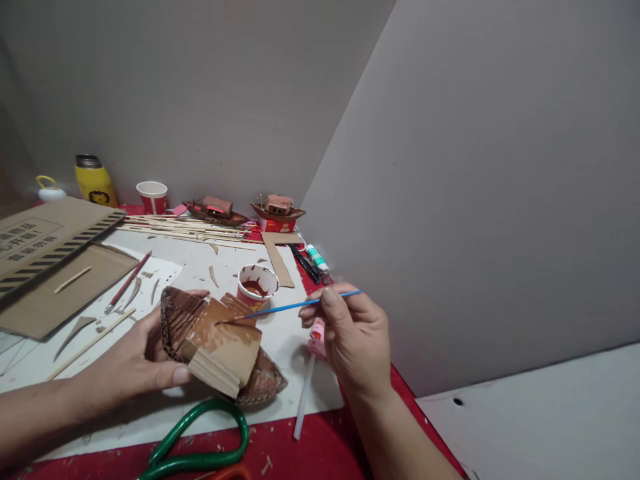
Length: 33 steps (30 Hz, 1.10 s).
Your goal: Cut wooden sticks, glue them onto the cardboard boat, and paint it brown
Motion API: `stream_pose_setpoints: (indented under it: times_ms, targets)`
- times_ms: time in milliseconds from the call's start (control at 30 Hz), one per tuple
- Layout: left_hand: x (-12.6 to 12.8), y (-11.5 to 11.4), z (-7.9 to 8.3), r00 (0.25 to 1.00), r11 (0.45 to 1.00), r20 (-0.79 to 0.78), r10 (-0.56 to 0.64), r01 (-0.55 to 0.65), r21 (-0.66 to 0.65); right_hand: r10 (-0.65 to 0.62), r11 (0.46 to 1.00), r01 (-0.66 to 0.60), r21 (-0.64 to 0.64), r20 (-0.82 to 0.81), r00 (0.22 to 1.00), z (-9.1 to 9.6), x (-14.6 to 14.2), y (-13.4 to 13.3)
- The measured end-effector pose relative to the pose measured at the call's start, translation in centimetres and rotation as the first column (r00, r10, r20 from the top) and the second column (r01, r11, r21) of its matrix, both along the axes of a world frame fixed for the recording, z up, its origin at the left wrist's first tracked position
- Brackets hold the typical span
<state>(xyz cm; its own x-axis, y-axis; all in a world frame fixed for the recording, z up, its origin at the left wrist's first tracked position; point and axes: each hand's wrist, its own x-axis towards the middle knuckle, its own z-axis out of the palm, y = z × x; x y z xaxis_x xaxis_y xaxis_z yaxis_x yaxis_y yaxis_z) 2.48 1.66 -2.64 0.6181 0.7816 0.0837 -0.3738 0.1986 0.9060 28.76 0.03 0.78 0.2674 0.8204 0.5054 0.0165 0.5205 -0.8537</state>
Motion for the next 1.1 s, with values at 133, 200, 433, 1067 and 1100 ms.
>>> stream_pose_setpoints:
  times_ms: [133,200,433,1067,1100]
  targets:
    - [-0.1,0.0,-0.3,1.0,1.0,0.014,-0.007,0.007,0.009,0.076,0.997,-0.075,-0.006,0.03,0.997,0.0,0.0,-0.1]
    - [-0.1,0.0,-0.4,1.0,1.0,0.014,-0.003,0.003,0.012,0.045,0.999,-0.045,0.021,0.034,0.998,0.0,-0.1,-0.2]
    - [0.0,0.0,-0.2,1.0,1.0,0.02,-0.01,0.01,0.013,0.067,0.997,-0.068,0.034,0.024,0.997,0.1,-0.2,-0.4]
    - [-0.1,-0.4,0.2,0.992,0.995,-0.098,0.077,-0.07,0.077,-0.146,0.962,0.146,0.229,-0.016,0.989,-0.4,-0.7,-0.6]
    - [-0.2,-0.5,0.2,0.99,0.992,-0.108,0.095,-0.086,0.089,-0.145,0.963,0.141,0.229,-0.003,0.989,-0.4,-0.7,-0.7]
